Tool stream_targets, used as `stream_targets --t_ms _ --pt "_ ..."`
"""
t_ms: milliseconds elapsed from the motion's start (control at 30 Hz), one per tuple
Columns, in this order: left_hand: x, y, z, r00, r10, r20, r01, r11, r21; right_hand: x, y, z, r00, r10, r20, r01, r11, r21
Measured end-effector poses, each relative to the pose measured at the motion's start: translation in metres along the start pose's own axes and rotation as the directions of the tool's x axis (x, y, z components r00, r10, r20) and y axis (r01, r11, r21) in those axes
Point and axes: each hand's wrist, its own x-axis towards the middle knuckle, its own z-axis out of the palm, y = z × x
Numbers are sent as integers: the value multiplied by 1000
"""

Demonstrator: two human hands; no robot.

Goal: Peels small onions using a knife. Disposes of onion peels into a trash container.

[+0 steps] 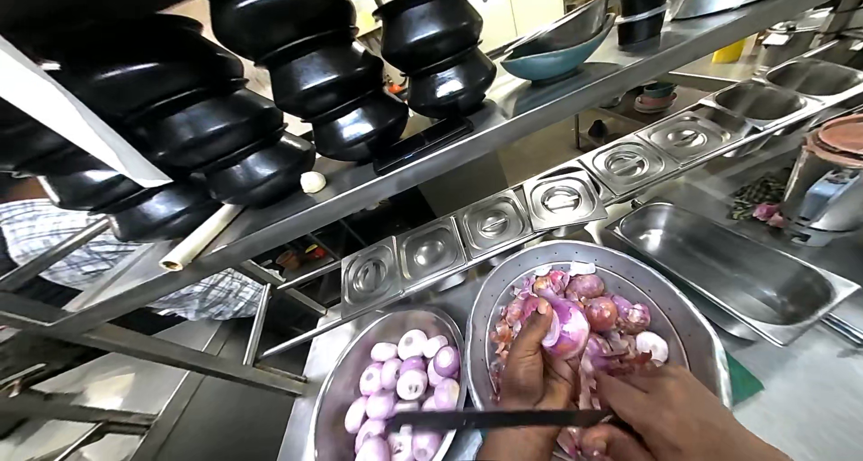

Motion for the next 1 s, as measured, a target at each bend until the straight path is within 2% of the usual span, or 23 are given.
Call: stream_targets --t_ms 67,133,200,267,333,500,600,667,733,800,900,1000 --pt "1 -1 2 999 33 -41 -33 999 -5 -1 -6 -2 997 -42 66 39 998 44" --pt "3 1 2 997 39 -71 -39 999 5 -3 -8 -1 996 -22 89 15 997 77" --pt "5 1 -1 997 55 -46 -53 998 41 -6 -5 0 997 63 47 -68 991 112" --pt "7 1 -10 998 56 5 -56 998 4 -7 4 0 984 173 -37 -164 972 169" --pt "7 3 -9 997 73 -21 -72 997 21 -9 16 -4 959 261 -111 -228 942 246" --pt "14 8 -12 987 142 -76 -138 989 51 -14 35 -36 898 399 -186 -291 854 431" --pt "21 9 -19 982 164 -94 -158 985 71 -15 41 -51 878 435 -200 -305 831 466" --pt "21 10 -19 981 163 -105 -156 985 72 -14 42 -51 874 453 -178 -363 850 382" --pt "17 9 -13 981 139 -136 -131 989 63 -12 37 -36 874 452 -178 -441 892 99" --pt "12 6 -6 982 107 -156 -101 994 42 -8 30 -15 889 422 -179 -449 881 -149" --pt "7 1 -4 987 67 -148 -61 997 40 -1 15 8 905 375 -199 -419 863 -281" --pt "3 -3 -7 994 15 -105 -10 999 44 7 6 20 911 298 -285 -385 863 -326"
